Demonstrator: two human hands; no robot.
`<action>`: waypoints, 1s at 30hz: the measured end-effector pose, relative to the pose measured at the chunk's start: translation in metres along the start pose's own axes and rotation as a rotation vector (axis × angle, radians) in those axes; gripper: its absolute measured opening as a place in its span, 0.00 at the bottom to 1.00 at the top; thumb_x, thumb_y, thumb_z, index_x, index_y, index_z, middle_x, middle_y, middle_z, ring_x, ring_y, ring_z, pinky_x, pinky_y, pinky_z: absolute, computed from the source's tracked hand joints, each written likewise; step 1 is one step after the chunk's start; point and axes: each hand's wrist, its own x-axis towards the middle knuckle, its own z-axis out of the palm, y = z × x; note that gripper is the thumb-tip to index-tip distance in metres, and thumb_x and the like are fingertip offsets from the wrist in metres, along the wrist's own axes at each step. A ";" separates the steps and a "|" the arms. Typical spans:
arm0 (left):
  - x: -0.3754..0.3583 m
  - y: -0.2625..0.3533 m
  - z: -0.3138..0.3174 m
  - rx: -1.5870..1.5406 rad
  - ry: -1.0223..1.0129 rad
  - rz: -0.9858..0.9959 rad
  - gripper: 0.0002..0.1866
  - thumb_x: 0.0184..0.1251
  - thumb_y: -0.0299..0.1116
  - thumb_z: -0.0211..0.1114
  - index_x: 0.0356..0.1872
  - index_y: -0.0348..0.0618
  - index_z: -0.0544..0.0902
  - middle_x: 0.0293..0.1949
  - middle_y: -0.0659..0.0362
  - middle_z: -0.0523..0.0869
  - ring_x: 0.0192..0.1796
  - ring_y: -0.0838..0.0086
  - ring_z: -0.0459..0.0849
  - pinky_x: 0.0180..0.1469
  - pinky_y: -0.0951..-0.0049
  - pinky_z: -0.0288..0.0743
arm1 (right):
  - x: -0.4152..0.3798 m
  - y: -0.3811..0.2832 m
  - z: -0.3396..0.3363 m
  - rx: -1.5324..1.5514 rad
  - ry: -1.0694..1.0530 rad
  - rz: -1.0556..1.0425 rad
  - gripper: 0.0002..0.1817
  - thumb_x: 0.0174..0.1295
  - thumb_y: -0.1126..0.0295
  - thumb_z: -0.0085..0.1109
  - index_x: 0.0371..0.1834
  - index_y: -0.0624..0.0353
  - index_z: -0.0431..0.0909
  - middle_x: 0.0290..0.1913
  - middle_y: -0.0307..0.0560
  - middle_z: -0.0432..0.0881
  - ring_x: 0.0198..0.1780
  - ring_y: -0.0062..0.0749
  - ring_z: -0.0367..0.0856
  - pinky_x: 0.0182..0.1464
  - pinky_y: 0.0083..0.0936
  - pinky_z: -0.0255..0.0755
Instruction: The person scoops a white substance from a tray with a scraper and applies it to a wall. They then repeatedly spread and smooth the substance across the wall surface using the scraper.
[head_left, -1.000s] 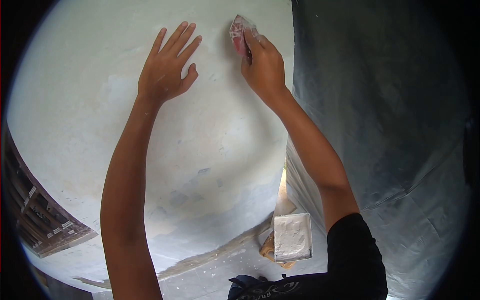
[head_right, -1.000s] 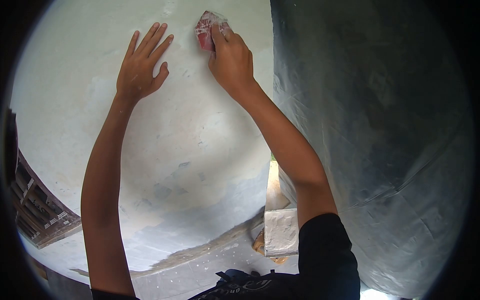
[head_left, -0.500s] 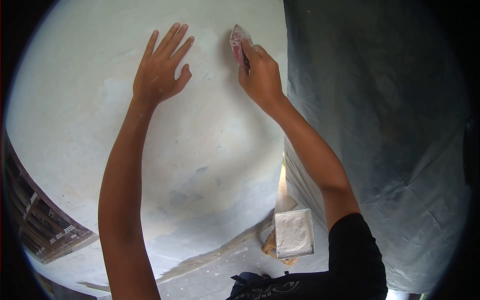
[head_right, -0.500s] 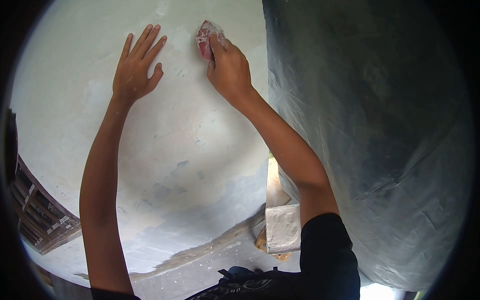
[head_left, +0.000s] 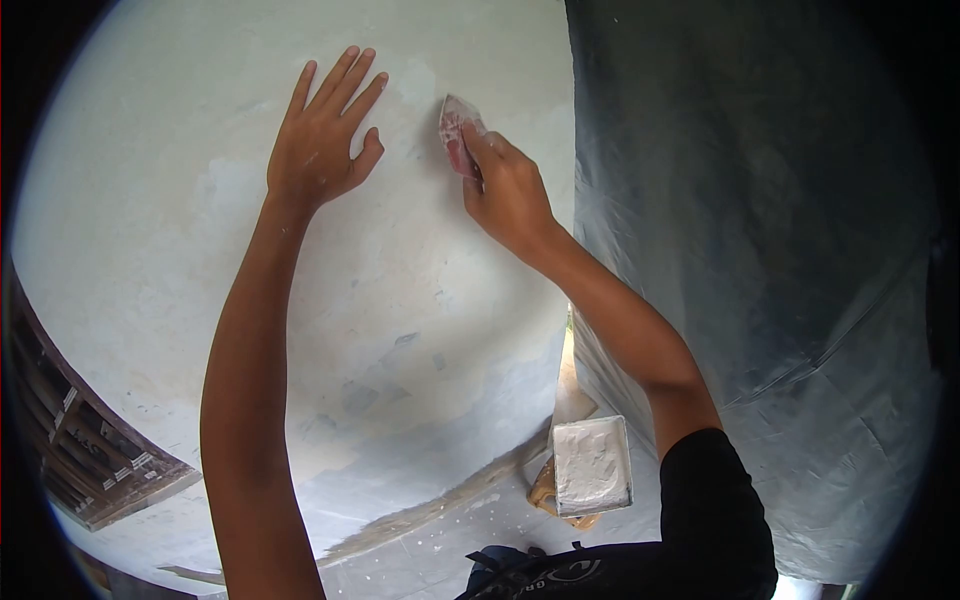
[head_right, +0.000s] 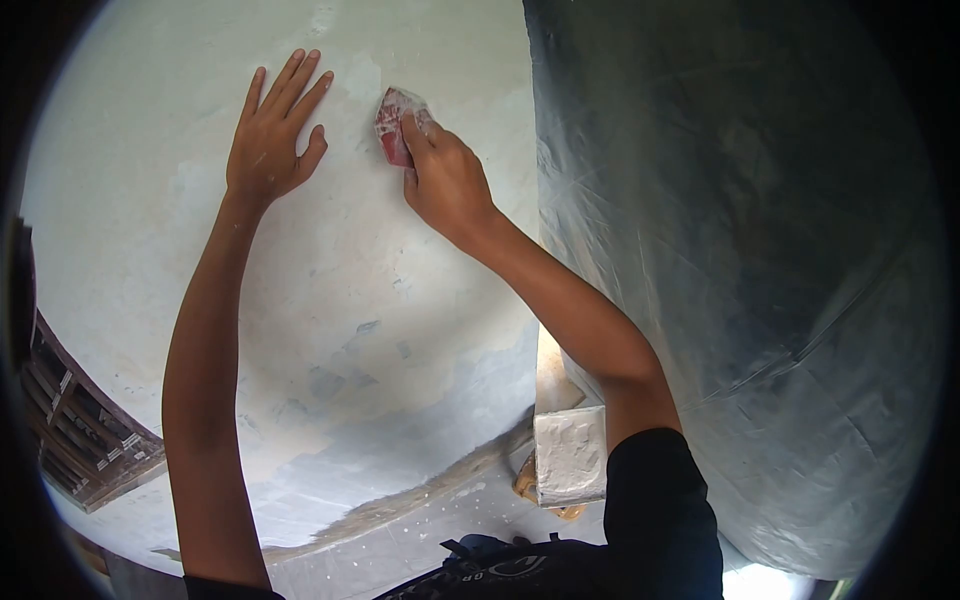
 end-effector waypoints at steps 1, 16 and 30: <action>0.000 0.000 0.000 0.006 -0.004 -0.002 0.32 0.62 0.31 0.62 0.72 0.52 0.75 0.78 0.61 0.68 0.81 0.69 0.61 0.82 0.52 0.49 | 0.016 0.007 -0.004 -0.001 0.089 -0.009 0.33 0.50 0.84 0.63 0.65 0.73 0.72 0.42 0.60 0.81 0.41 0.51 0.83 0.45 0.41 0.82; 0.000 0.001 -0.001 0.071 -0.013 0.003 0.30 0.64 0.38 0.63 0.70 0.53 0.77 0.77 0.61 0.69 0.81 0.71 0.62 0.83 0.54 0.50 | 0.039 0.019 -0.017 0.125 0.171 0.088 0.32 0.51 0.86 0.60 0.65 0.75 0.73 0.40 0.63 0.78 0.40 0.55 0.82 0.43 0.41 0.79; 0.000 0.002 -0.002 0.013 -0.007 -0.010 0.32 0.61 0.30 0.61 0.71 0.52 0.75 0.78 0.61 0.68 0.81 0.69 0.61 0.82 0.52 0.49 | 0.071 0.033 0.010 -0.196 0.013 0.103 0.29 0.54 0.88 0.55 0.62 0.89 0.67 0.48 0.73 0.79 0.49 0.61 0.82 0.50 0.42 0.83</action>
